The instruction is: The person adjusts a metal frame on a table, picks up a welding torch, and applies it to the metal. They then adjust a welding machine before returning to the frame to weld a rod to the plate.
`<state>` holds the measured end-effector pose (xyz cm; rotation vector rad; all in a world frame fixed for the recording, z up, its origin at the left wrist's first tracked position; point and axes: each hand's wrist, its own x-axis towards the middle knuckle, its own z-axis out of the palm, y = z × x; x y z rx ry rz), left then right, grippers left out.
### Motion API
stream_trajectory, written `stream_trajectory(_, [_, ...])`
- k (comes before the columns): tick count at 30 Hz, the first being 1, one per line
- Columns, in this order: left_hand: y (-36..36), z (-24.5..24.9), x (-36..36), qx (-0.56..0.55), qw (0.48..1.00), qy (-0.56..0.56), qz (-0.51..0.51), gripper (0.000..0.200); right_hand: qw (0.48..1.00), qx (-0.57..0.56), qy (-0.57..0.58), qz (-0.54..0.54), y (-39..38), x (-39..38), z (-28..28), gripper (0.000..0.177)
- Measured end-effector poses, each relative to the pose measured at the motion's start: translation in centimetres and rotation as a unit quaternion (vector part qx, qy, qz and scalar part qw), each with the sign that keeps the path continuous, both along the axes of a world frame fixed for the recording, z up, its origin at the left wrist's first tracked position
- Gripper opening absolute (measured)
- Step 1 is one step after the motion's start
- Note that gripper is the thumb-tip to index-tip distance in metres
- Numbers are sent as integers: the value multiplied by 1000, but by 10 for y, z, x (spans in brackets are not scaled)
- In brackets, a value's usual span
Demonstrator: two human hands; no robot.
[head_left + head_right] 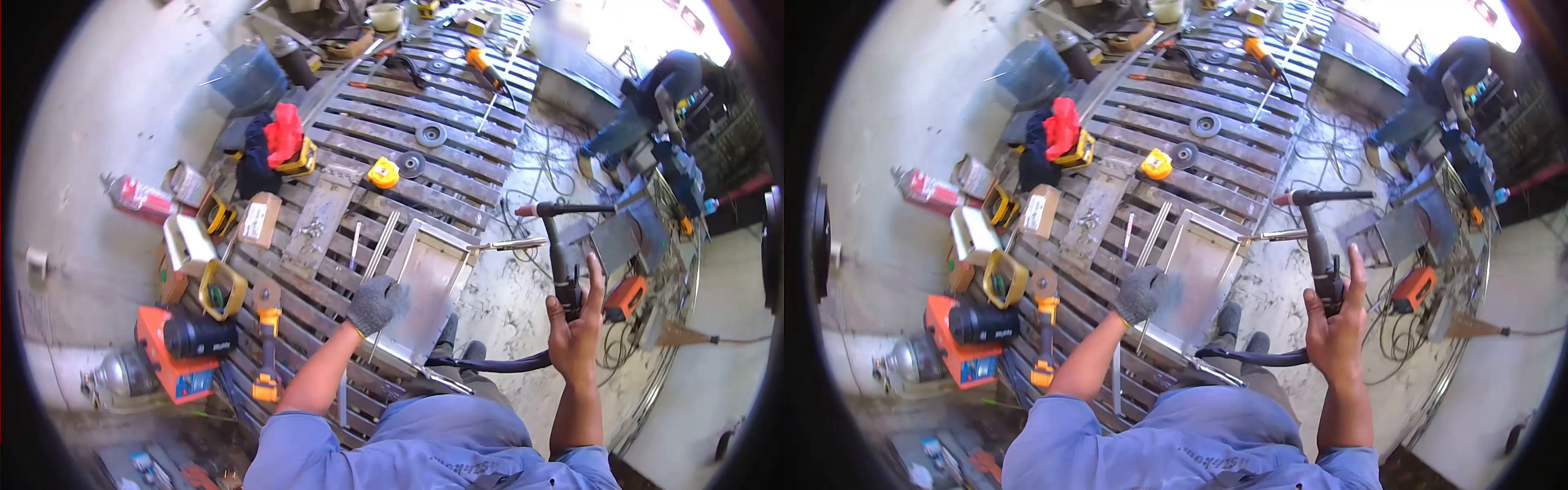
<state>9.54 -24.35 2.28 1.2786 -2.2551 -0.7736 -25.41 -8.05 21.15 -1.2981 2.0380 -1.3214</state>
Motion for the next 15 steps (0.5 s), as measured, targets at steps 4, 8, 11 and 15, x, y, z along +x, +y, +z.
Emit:
stream_trajectory(4, [-39, -40, 2, 5, 999, 8, -50, 22, 999, -21, -17, -46, -22, 36, -52, 83])
stream_trajectory(8, [-47, -62, 3, -3, 998, 11, -68, 17, 990, -15, -105, -95, -45, 75, -119, 79])
stream_trajectory(11, [-50, -69, 4, -8, 997, -17, -74, 14, 993, -23, -88, -81, -62, 101, -172, 81])
stream_trajectory(15, [-45, -68, 3, 2, 997, -22, -73, 8, 998, -29, -52, 15, -65, 113, -221, 81])
